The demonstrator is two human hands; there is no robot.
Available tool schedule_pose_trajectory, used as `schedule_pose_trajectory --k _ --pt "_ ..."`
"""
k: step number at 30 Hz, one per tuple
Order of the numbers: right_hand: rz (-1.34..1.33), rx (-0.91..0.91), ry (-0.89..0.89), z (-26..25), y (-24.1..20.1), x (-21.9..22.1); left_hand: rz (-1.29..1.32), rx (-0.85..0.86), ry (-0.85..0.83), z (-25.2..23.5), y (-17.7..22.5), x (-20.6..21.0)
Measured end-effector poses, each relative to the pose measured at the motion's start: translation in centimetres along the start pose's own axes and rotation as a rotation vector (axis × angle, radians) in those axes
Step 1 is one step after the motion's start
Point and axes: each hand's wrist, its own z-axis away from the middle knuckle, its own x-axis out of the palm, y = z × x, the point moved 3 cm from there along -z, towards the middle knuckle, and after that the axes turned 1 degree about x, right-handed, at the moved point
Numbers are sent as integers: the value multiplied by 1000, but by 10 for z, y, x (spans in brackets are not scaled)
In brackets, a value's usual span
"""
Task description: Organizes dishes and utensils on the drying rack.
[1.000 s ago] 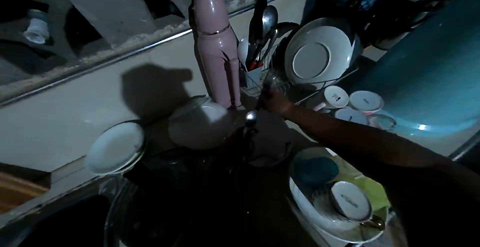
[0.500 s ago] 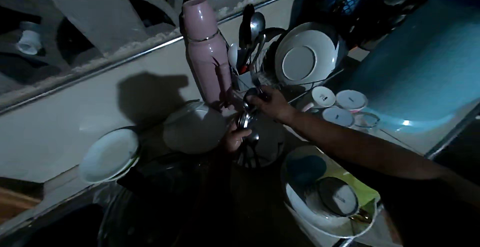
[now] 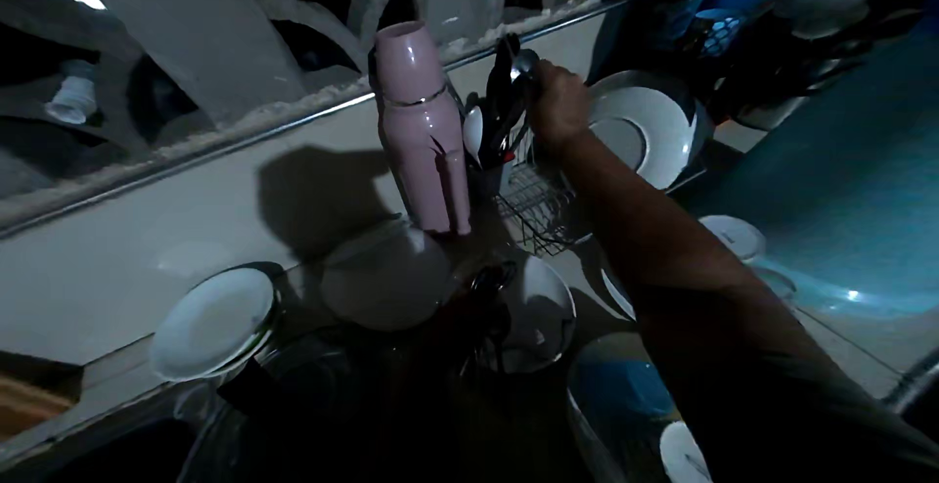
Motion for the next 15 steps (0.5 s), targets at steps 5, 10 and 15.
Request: schedule_pose_trajectory --k 5,10,15 --pt "129 71 -240 -6 7 70 -165 -48 101 -1 8 -4" --pt "170 94 -513 6 27 93 -101 81 261 9 32 3" --pt "-267 80 -640 42 1 34 84 97 368 0 35 0"
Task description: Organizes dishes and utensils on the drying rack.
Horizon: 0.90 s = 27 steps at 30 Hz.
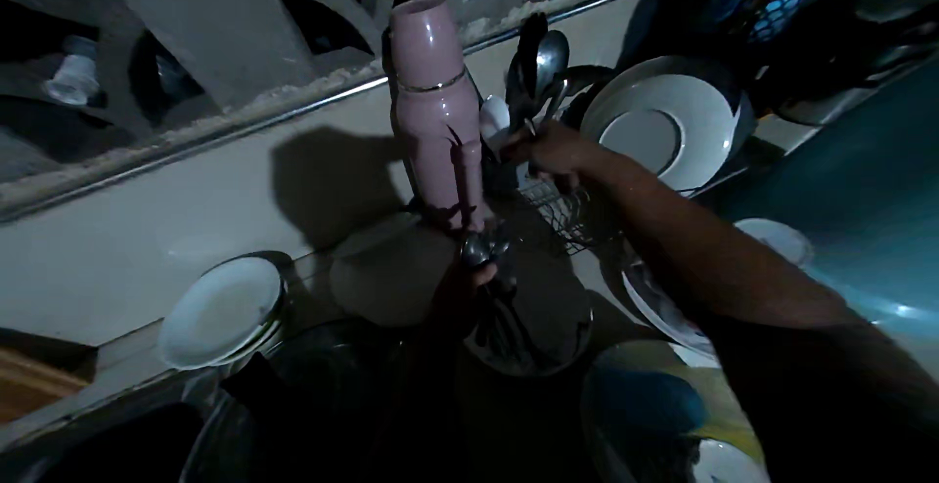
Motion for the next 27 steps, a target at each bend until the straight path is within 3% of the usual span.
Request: schedule_pose_trajectory --k 3,7,10,17,23,27 --pt "-221 -48 -507 50 -2 11 216 -78 52 -8 -10 6" --pt "-256 -110 -591 64 22 26 441 -82 -158 -9 -17 21" --pt "-259 -149 -474 67 30 30 504 -105 -358 -11 -21 27" --pt "-107 -237 -231 45 27 -2 609 -120 -504 -12 -30 31" --pt "74 -174 364 19 19 -83 289 -235 -72 -10 -31 5" --pt "272 -165 635 -7 9 -87 254 -228 5 -15 -30 0"
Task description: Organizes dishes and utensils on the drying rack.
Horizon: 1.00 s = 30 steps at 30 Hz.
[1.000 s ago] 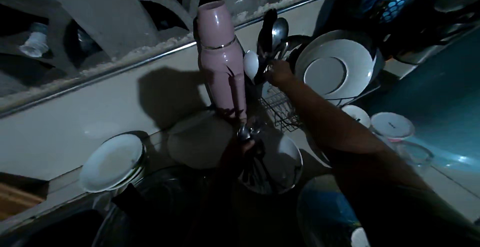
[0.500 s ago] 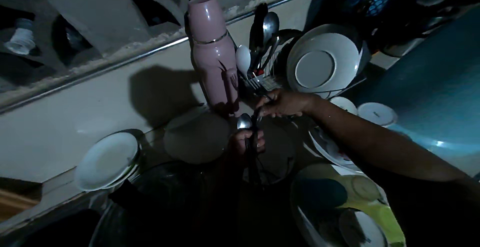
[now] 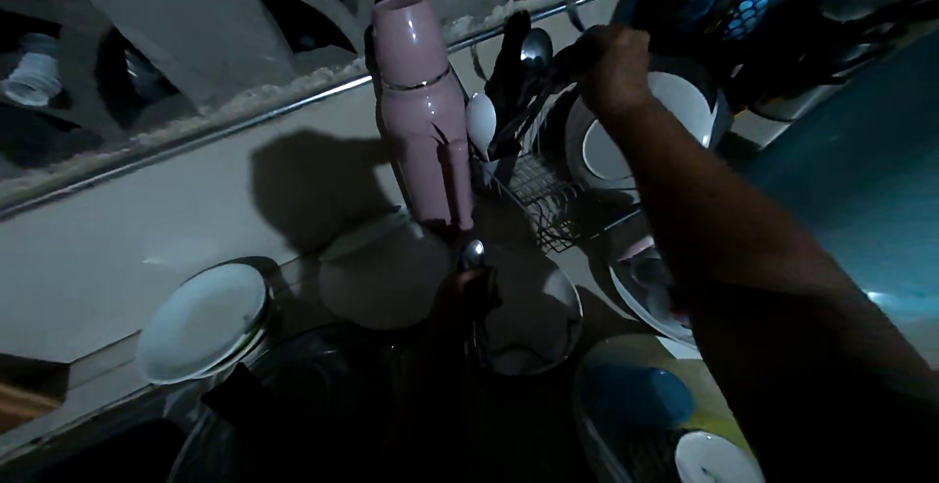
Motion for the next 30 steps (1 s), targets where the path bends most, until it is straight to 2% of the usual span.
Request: schedule_pose_trajectory --k 3,7,12,15,18,21,23,25,27,28,30 --pt "89 -14 -17 -5 -10 28 48 16 -14 -2 0 2" --pt "117 -18 -92 -6 -23 58 -42 29 8 -1 -1 0" --pt "211 -168 -215 -8 -56 67 45 -7 -4 -18 -12 -9" --pt "197 -124 -219 -6 -63 60 61 -46 23 -12 -10 -7" --pt "159 -37 -189 -5 -55 58 35 -75 38 -3 -6 -3" --pt "169 20 -217 0 -33 78 36 -48 8 -14 -13 -8" --pt "192 85 -295 5 -18 98 45 -29 -17 -24 -20 -13" --pt "212 101 -438 9 -2 113 -2 -24 25 -14 -12 -3" --pt "188 96 -490 7 3 109 -52 30 47 -6 -4 4" --pt "173 109 -466 7 0 97 -70 64 47 -3 -2 6" --pt "82 119 -291 12 -6 72 -66 99 48 -2 4 9"
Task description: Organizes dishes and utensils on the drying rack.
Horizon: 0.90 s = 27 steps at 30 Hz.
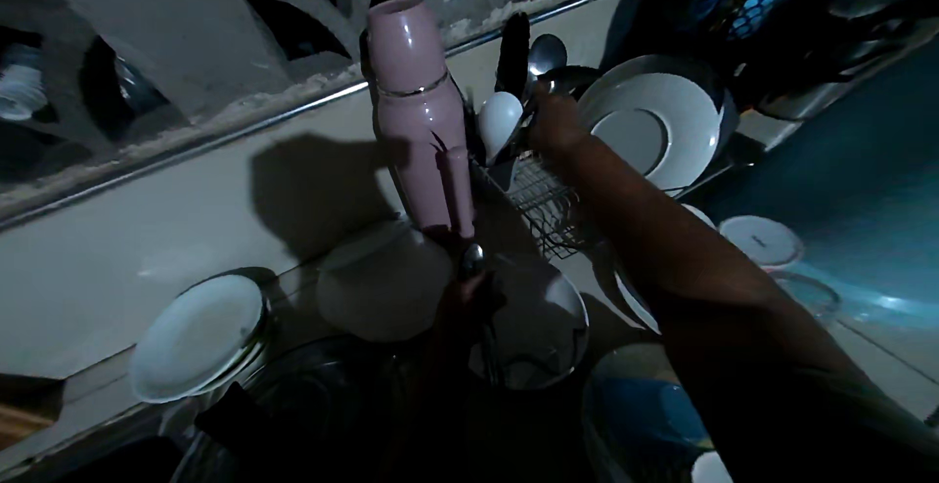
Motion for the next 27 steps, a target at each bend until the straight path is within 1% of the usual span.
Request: schedule_pose_trajectory --k 2,3,4,5,6,7,8,9,10,11,13,15,17,20,21,22,24,26,27 --pt "-178 -58 138 28 -7 -15 72 -6 1 -4 3 3" --pt "-251 -96 118 47 -11 -16 139 -26 -13 -6 4 6" --pt "-311 -147 19 68 -14 -13 220 -43 -48 -8 5 9" --pt "-360 -197 -155 90 -17 -7 289 -59 -94 -8 5 12" --pt "-402 -229 -385 111 -19 -1 343 -66 -181 -8 3 15" --pt "-424 -261 -599 128 -22 4 405 -68 -302 -10 1 16" --pt "-424 -300 -744 140 -23 8 468 -77 -404 -12 -2 17" --pt "-410 -317 -820 146 -21 12 534 -93 -469 -14 -5 18" --pt "-380 -327 -831 148 -17 16 566 -107 -496 -16 -8 19" --pt "-347 -319 -790 148 -12 19 563 -129 -471 -17 -12 19" --pt "-299 -241 -610 140 3 23 504 -168 -330 -18 -18 18" --pt "-243 -187 -485 125 25 29 437 -209 -161 -16 -22 12" --pt "-199 -201 -489 120 37 30 409 -221 -68 -17 -29 -1" --pt "-104 -328 -457 136 35 32 363 -197 -40 -20 -38 -20" --pt "-38 -340 -457 146 30 33 354 -202 -14 -20 -39 -24" --pt "33 -314 -498 158 24 37 373 -209 -4 -20 -41 -26" --pt "205 -186 -690 179 17 50 445 -214 -31 -19 -45 -30" --pt "244 -232 -775 189 24 71 497 -207 -67 -19 -48 -33" --pt "206 -274 -814 190 28 79 520 -201 -70 -19 -48 -33"
